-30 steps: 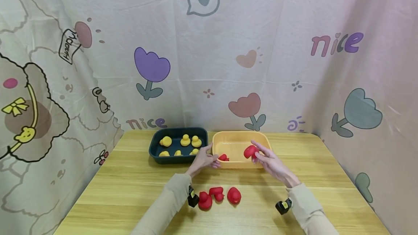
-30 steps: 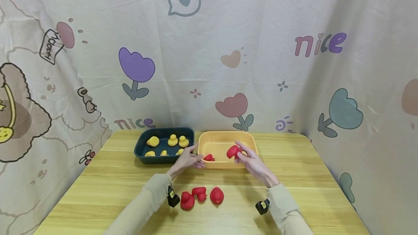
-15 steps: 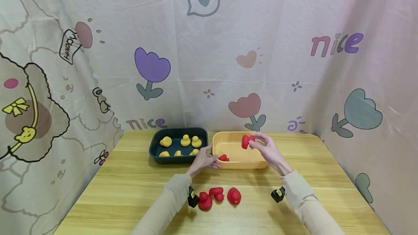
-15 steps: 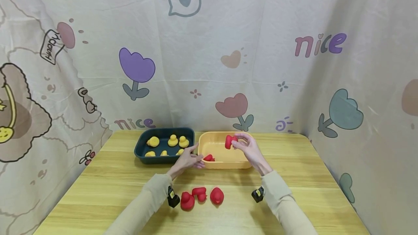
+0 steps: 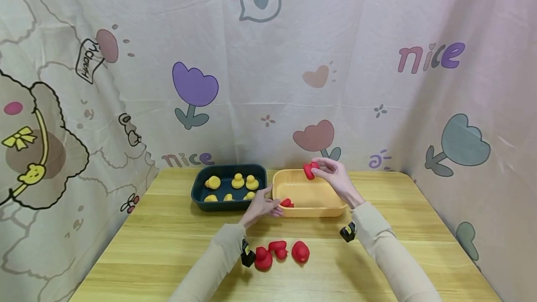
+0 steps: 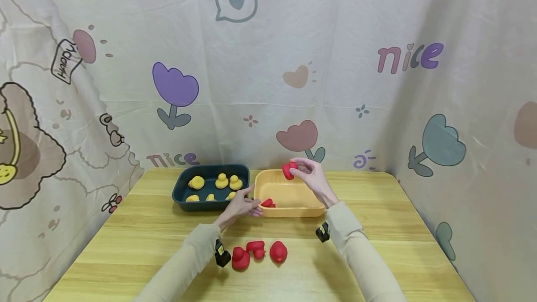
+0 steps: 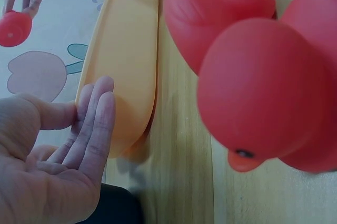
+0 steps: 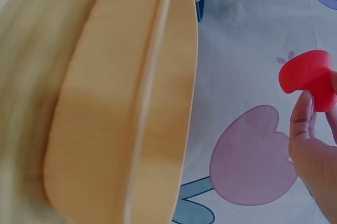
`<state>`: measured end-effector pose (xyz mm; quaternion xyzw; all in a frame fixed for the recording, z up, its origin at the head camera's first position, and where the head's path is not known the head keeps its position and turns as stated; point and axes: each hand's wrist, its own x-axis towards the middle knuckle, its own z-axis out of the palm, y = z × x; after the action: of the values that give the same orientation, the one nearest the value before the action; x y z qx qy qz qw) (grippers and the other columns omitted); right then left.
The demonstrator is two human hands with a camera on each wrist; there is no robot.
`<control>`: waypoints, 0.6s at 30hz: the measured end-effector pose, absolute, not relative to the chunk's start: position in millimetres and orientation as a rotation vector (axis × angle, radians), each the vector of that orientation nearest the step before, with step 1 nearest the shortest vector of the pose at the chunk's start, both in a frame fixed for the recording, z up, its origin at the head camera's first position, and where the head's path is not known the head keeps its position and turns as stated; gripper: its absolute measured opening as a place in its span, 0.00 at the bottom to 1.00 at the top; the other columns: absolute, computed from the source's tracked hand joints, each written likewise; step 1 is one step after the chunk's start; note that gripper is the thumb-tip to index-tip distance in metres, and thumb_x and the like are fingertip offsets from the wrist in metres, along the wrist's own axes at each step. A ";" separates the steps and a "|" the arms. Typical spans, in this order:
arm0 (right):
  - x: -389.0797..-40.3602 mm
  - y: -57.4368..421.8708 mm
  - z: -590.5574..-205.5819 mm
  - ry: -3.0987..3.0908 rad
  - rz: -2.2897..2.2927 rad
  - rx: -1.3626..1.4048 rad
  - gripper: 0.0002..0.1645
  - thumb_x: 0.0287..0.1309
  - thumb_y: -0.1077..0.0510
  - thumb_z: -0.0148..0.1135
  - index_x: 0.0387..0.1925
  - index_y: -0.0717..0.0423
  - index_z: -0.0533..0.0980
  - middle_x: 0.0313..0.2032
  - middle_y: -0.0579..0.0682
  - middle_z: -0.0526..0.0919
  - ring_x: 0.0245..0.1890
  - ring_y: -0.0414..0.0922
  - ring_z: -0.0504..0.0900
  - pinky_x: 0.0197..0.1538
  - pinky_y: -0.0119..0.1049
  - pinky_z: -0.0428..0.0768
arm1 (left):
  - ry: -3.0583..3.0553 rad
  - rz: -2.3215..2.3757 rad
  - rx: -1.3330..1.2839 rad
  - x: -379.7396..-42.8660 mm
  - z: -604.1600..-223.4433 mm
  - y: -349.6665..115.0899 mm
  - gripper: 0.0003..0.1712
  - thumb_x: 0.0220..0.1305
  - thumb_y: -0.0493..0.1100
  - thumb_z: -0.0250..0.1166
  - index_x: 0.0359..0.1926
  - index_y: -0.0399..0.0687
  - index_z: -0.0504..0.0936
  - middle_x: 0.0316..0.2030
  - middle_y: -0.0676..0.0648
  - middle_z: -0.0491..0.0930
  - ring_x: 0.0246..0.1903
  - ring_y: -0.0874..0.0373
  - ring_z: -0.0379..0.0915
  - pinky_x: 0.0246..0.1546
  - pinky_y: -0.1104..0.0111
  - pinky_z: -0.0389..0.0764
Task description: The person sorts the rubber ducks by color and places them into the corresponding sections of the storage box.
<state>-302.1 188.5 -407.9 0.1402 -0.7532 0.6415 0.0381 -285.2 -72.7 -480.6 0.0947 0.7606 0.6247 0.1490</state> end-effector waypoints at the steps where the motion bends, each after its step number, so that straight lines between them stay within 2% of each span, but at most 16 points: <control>1: -304.3 187.4 -406.7 -2.318 1.959 0.434 0.26 0.63 0.61 0.67 0.60 0.68 0.75 0.42 0.37 0.84 0.43 0.31 0.83 0.50 0.21 0.81 | 2.186 1.796 0.271 -285.2 -480.5 -73.0 0.42 0.73 0.34 0.58 0.79 0.36 0.46 0.35 0.32 0.87 0.36 0.40 0.88 0.39 0.60 0.90; 6: -315.5 181.5 -401.6 -2.378 1.887 0.445 0.25 0.61 0.63 0.68 0.58 0.70 0.76 0.40 0.44 0.85 0.37 0.33 0.82 0.46 0.21 0.80 | 2.187 1.791 0.259 -285.7 -480.9 -73.2 0.42 0.73 0.34 0.58 0.79 0.37 0.46 0.34 0.33 0.87 0.35 0.41 0.89 0.38 0.62 0.90; 11: -328.6 174.8 -401.0 -2.451 1.779 0.488 0.22 0.60 0.66 0.68 0.55 0.72 0.77 0.43 0.62 0.85 0.35 0.36 0.79 0.42 0.21 0.80 | 2.180 1.791 0.258 -286.4 -481.3 -72.5 0.42 0.73 0.34 0.58 0.79 0.36 0.46 0.34 0.33 0.87 0.34 0.43 0.89 0.37 0.62 0.90; 14: -335.2 170.9 -402.2 -2.481 1.753 0.505 0.20 0.58 0.68 0.68 0.52 0.72 0.79 0.44 0.68 0.84 0.35 0.38 0.80 0.40 0.22 0.81 | 2.179 1.789 0.265 -286.8 -481.5 -72.6 0.42 0.73 0.34 0.58 0.79 0.36 0.46 0.34 0.33 0.87 0.34 0.42 0.89 0.40 0.58 0.90; 18: -340.6 166.2 -404.5 -2.520 1.744 0.506 0.19 0.57 0.69 0.68 0.51 0.73 0.79 0.44 0.70 0.84 0.35 0.38 0.80 0.39 0.24 0.82 | 2.176 1.790 0.276 -287.0 -481.2 -72.8 0.42 0.73 0.34 0.58 0.79 0.35 0.46 0.34 0.32 0.87 0.35 0.40 0.88 0.43 0.51 0.88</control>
<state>-340.6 166.2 -404.5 0.1628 -0.8111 0.5614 0.0178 -287.0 -72.8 -481.2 0.0964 0.7593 0.6247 0.1547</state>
